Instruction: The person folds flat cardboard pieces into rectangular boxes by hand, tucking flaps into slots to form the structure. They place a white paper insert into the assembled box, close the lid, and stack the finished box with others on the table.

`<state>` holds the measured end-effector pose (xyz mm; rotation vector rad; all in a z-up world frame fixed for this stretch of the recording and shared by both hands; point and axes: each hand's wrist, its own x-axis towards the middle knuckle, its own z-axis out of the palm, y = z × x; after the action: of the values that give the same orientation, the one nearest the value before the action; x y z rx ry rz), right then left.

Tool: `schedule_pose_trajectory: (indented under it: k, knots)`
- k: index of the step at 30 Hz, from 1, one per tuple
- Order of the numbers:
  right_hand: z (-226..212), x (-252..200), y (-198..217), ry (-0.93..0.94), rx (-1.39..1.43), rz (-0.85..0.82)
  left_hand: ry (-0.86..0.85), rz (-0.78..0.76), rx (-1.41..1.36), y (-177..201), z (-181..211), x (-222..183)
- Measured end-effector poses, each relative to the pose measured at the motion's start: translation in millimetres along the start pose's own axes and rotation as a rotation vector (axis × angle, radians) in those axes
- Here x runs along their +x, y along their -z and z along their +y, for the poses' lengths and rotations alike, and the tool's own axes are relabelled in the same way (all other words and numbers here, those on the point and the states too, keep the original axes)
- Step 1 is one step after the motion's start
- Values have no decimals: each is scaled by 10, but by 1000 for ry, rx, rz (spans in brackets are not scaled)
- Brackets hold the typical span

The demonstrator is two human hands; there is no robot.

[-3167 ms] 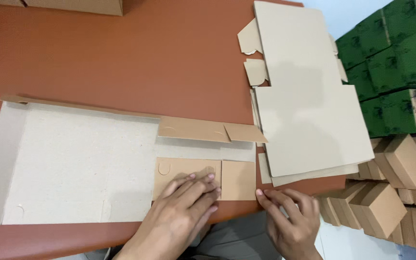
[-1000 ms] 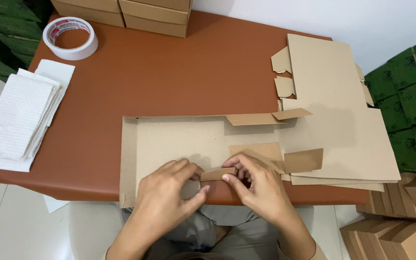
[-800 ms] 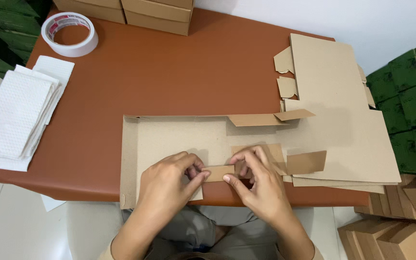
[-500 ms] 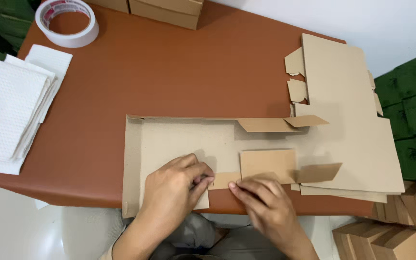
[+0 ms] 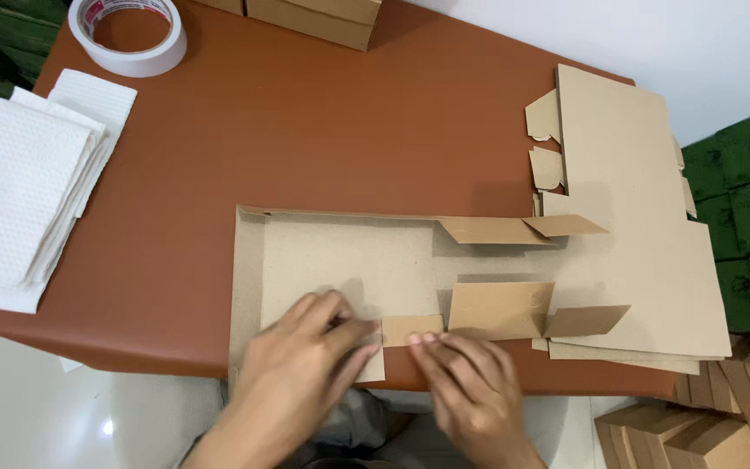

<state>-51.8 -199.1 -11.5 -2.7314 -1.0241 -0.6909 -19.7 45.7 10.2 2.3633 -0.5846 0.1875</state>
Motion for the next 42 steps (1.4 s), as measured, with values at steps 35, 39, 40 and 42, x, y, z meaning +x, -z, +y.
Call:
schedule_pose_trajectory:
  k: [35,39,40,42]
  knots:
    - [-359,483,-121,-22,202,-29,37,224,91,402,-539,-397]
    - [-334,311,-252,79,127,-11,12,129,-81,479,-648,-384]
    - [-317,244,-329,129,99,-10,10,108,-103,487,-668,-373]
    - [-474,496,-270,153,166,-64,10,93,-102,489,-688,-363]
